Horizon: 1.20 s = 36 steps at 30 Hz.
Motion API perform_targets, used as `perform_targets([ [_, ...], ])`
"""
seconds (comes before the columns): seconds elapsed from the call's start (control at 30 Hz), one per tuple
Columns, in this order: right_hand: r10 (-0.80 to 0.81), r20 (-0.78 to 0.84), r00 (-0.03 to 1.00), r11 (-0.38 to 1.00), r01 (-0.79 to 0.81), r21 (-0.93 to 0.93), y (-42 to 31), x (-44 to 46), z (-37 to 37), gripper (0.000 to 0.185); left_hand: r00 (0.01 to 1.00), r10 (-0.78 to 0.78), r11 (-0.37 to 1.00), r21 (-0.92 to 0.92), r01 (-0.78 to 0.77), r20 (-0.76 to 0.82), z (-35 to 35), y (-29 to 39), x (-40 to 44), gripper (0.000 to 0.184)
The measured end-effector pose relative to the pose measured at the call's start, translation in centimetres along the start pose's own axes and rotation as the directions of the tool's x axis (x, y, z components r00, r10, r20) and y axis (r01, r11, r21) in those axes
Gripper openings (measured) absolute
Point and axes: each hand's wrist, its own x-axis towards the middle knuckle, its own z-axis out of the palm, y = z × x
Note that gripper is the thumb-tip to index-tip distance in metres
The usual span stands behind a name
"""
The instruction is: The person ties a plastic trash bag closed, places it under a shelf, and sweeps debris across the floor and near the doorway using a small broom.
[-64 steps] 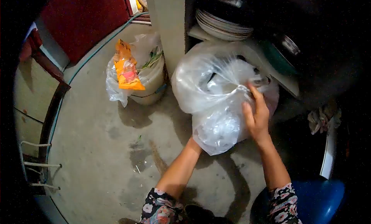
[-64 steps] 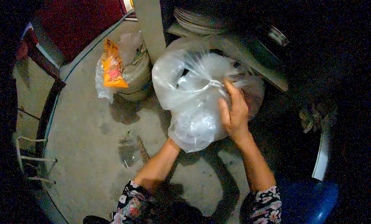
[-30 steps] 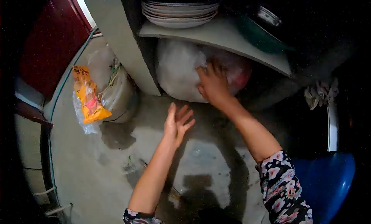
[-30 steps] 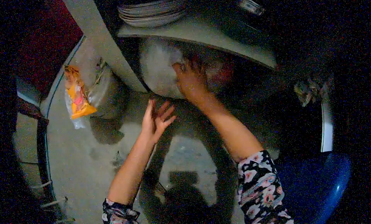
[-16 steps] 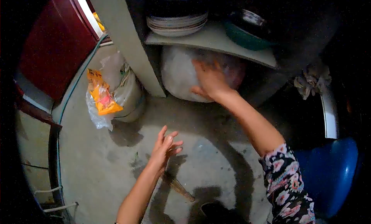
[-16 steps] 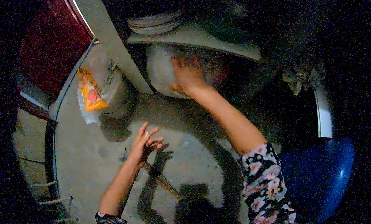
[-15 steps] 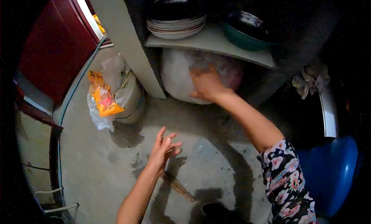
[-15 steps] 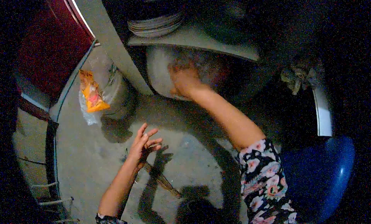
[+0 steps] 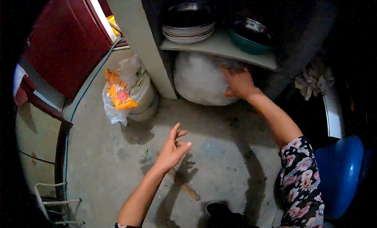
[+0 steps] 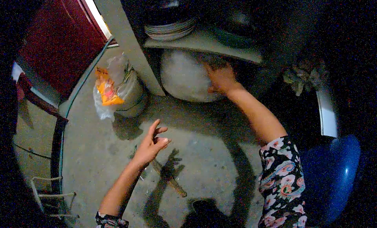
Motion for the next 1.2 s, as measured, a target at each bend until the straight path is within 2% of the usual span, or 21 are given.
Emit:
perform_targets([
  [0.03,0.051,-0.039,0.998,0.991,-0.055,-0.121,0.5,-0.1,0.0,0.098,0.998,0.058,0.994,0.095,-0.061,0.034,0.5,0.5,0.5,0.074],
  [0.07,0.055,-0.037,0.998,0.99,-0.06,-0.126,1.1,0.1,1.0,0.098,0.997,0.066,0.995,0.067,-0.068,0.039,0.9,0.4,1.0,0.075],
  [0.13,0.06,-0.319,0.946,0.986,-0.106,-0.129,0.9,-0.2,1.7,0.079,0.997,0.055,0.997,0.041,-0.057,0.06,1.5,0.1,1.5,0.076],
  [0.17,0.107,-0.264,0.959,0.982,-0.06,0.178,0.4,-0.5,2.3,0.069,0.997,0.042,0.999,0.019,-0.043,0.068,1.7,-0.2,1.7,0.076],
  [0.2,-0.043,-0.445,0.895,0.991,0.095,0.095,-1.1,-2.1,3.3,0.056,0.997,0.035,0.999,0.021,-0.037,0.072,1.8,-0.5,1.6,0.076],
  [0.27,-0.293,-0.715,0.635,0.949,0.285,-0.135,-3.9,-4.7,4.6,0.039,0.996,-0.039,0.997,0.064,0.034,0.082,1.7,-1.4,1.3,0.075],
  [0.3,-0.338,-0.743,0.577,0.897,0.436,-0.07,-4.9,-5.6,5.7,0.036,0.996,-0.042,0.997,0.065,0.037,0.073,1.4,-1.9,1.0,0.075],
  [0.33,-0.402,-0.557,0.727,0.873,0.487,0.005,-5.8,-6.5,7.3,0.036,0.995,-0.074,0.997,0.006,0.074,0.06,1.4,-2.4,0.7,0.077],
  [0.37,-0.419,-0.427,0.802,0.883,0.47,0.017,-6.5,-6.7,8.9,0.035,0.992,-0.11,0.992,-0.052,0.113,0.057,1.4,-3.1,0.2,0.079],
  [0.47,-0.34,-0.567,0.75,0.934,0.341,-0.109,-6.9,-3.3,11.4,0.032,0.982,-0.185,0.981,-0.05,0.187,0.031,0.6,-4.4,-0.7,0.079],
  [0.53,-0.188,-0.319,0.929,0.948,0.257,0.19,-7.1,0.0,11.1,0.056,0.977,-0.21,0.975,-0.065,0.211,0.024,0.1,-5.3,-1.5,0.079],
  [0.57,-0.182,-0.319,0.93,0.949,0.251,0.192,-7.2,1.2,10.5,0.056,0.972,-0.235,0.968,-0.089,0.236,0.021,0.0,-5.6,-1.9,0.079],
  [0.6,-0.105,-0.185,0.977,0.912,0.169,0.374,-7.7,2.0,8.9,0.059,0.966,-0.258,0.964,-0.066,0.259,0.024,-0.2,-5.7,-2.2,0.078],
  [0.7,-0.057,-0.054,0.997,0.896,0.074,0.437,-9.4,3.6,8.8,0.065,0.971,-0.238,0.971,-0.014,0.238,-0.001,-1.1,-7.5,-3.0,0.072],
  [0.8,-0.058,-0.132,0.99,0.894,0.11,0.434,-10.0,2.3,12.0,0.063,0.963,-0.267,0.957,-0.125,0.262,-0.022,-1.6,-7.5,-4.2,0.076],
  [0.87,-0.178,-0.233,0.956,0.962,0.219,0.164,-10.0,-0.9,11.9,0.063,0.962,-0.271,0.95,-0.165,0.264,-0.021,-1.9,-8.1,-5.3,0.076],
  [0.9,-0.184,-0.226,0.957,0.961,0.223,0.162,-9.7,-2.2,11.4,0.063,0.961,-0.277,0.943,-0.196,0.268,-0.02,-2.2,-8.5,-6.0,0.075],
  [0.97,-0.293,-0.457,0.84,0.931,0.359,0.063,-9.3,-4.6,10.6,0.053,0.957,-0.289,0.932,-0.241,0.272,-0.039,-2.9,-9.4,-7.1,0.075],
  [1.0,-0.302,-0.452,0.839,0.928,0.368,0.064,-9.2,-5.5,10.8,0.053,0.958,-0.282,0.95,-0.155,0.273,-0.044,-3.4,-9.5,-7.7,0.076],
  [1.07,-0.285,-0.239,0.928,0.842,0.362,0.401,-9.6,-7.8,11.6,0.047,0.955,-0.286,0.955,-0.102,0.278,-0.077,-4.2,-10.0,-9.8,0.075],
  [1.2,-0.442,-0.101,0.891,0.75,0.429,0.504,-13.5,-12.4,15.2,0.037,0.927,-0.321,0.934,0.1,0.344,-0.195,-7.9,-9.6,-14.5,0.076],
])
